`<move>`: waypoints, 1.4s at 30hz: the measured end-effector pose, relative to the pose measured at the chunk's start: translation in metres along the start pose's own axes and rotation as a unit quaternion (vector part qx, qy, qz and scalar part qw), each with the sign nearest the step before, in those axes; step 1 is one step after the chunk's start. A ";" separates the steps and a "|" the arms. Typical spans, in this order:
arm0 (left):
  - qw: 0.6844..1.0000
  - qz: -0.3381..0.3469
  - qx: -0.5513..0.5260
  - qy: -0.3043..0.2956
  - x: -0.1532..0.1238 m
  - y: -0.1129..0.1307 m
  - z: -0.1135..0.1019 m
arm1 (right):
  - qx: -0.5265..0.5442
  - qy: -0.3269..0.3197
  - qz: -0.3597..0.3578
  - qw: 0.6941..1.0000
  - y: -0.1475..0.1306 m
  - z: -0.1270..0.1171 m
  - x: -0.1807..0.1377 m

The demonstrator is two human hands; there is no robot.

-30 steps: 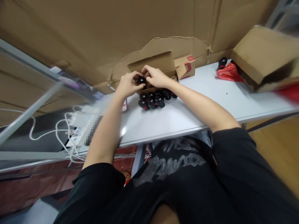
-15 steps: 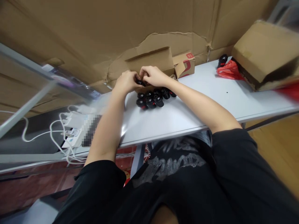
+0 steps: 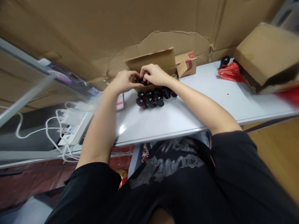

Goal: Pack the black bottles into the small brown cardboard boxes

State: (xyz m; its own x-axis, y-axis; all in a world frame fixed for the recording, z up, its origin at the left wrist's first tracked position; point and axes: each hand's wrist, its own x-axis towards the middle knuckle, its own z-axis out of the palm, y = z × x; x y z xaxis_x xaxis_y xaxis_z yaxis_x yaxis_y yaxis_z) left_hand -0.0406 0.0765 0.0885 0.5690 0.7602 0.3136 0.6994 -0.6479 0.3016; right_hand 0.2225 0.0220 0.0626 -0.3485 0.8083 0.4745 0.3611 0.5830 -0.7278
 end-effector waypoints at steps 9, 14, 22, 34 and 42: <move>0.996 0.017 0.083 0.009 0.015 -0.003 0.006 | 0.017 0.005 0.005 1.000 0.003 -0.001 0.002; 0.995 -0.002 0.102 0.015 0.011 0.005 0.007 | 0.013 -0.005 0.004 1.000 0.004 -0.001 0.003; 0.998 -0.002 0.046 -0.033 0.017 0.007 0.000 | 0.020 -0.003 0.010 1.000 -0.002 -0.002 0.002; 0.980 -0.012 -0.048 -0.194 -0.084 0.087 -0.067 | 0.011 -0.011 0.025 1.000 -0.001 -0.005 0.002; 0.978 0.006 -0.020 -0.205 -0.106 0.079 -0.034 | 0.015 -0.013 0.042 0.999 -0.005 -0.006 -0.001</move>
State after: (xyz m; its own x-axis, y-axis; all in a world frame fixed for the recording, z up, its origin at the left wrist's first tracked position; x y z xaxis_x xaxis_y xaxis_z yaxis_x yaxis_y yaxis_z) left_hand -0.0602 -0.0566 0.1099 0.7090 0.7020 -0.0679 0.6782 -0.6523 0.3385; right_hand 0.2260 0.0189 0.0688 -0.3397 0.8519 0.3987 0.3633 0.5098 -0.7798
